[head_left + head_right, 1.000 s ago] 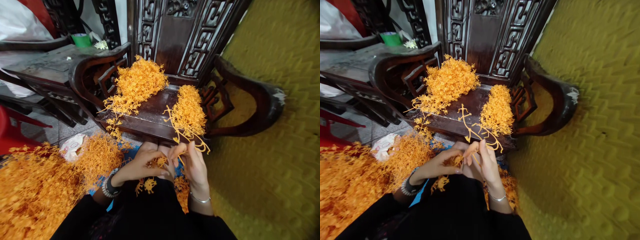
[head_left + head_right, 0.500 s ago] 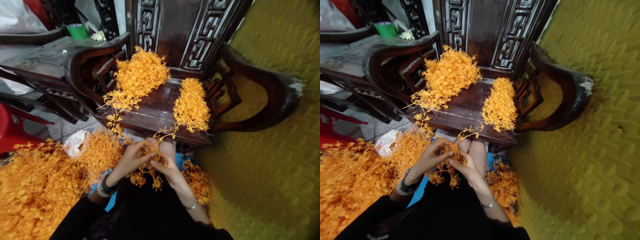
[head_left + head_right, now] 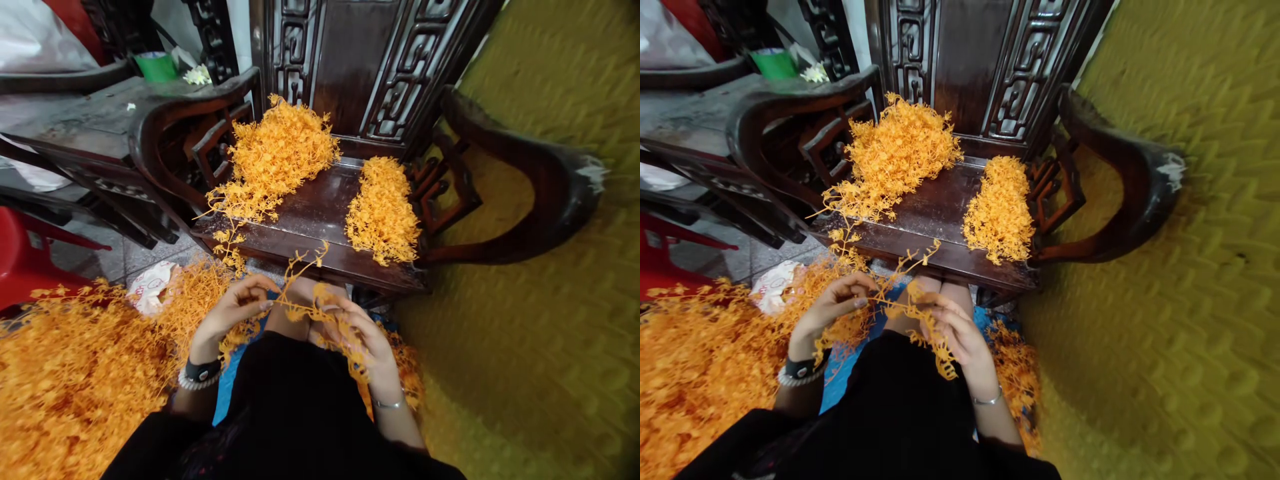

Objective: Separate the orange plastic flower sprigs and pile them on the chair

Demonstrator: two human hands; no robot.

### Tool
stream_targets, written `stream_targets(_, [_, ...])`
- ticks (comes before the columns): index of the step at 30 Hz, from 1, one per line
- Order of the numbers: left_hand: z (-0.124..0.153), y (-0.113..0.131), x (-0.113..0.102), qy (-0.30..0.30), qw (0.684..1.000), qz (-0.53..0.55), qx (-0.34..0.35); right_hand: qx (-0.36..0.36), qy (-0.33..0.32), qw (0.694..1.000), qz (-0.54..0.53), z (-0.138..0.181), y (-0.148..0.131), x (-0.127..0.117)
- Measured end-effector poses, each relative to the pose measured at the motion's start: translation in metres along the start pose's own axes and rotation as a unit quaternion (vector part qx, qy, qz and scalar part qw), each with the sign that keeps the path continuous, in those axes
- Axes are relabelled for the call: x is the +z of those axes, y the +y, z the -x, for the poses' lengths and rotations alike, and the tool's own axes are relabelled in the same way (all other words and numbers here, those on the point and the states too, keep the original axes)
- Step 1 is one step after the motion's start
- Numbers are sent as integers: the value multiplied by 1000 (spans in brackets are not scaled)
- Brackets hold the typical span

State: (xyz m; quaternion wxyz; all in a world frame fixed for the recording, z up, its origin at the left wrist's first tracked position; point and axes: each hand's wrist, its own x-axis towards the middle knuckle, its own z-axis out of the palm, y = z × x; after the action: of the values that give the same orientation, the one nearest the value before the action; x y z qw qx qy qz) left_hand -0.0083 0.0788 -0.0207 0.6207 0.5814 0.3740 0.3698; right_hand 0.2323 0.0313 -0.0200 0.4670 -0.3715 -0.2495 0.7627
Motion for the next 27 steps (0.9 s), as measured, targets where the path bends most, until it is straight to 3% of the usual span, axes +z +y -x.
stream_targets(5, [2, -13, 20, -4, 988, -139, 73, 16, -32, 999, -38, -6, 10, -3])
stream_targets(9, [-1, -15, 36, 43, 930, -314, 185, 22, -46, 997, -54, -8, 13, -1])
stream_targets(12, [-6, -15, 43, 6, 897, -370, 241, 24, -62, 997, -50, -8, 15, 0])
stream_targets(15, [-11, -16, 49, -41, 907, -352, 226, 5, -42, 998, -48, -7, 12, -1])
stream_targets(22, [-9, -19, 61, -34, 941, -280, 186, -25, 31, 999, 18, 1, 1, -8])
stream_targets(27, [-5, -18, 66, 43, 978, -175, 103, -94, 87, 991, 46, -5, 13, -20])
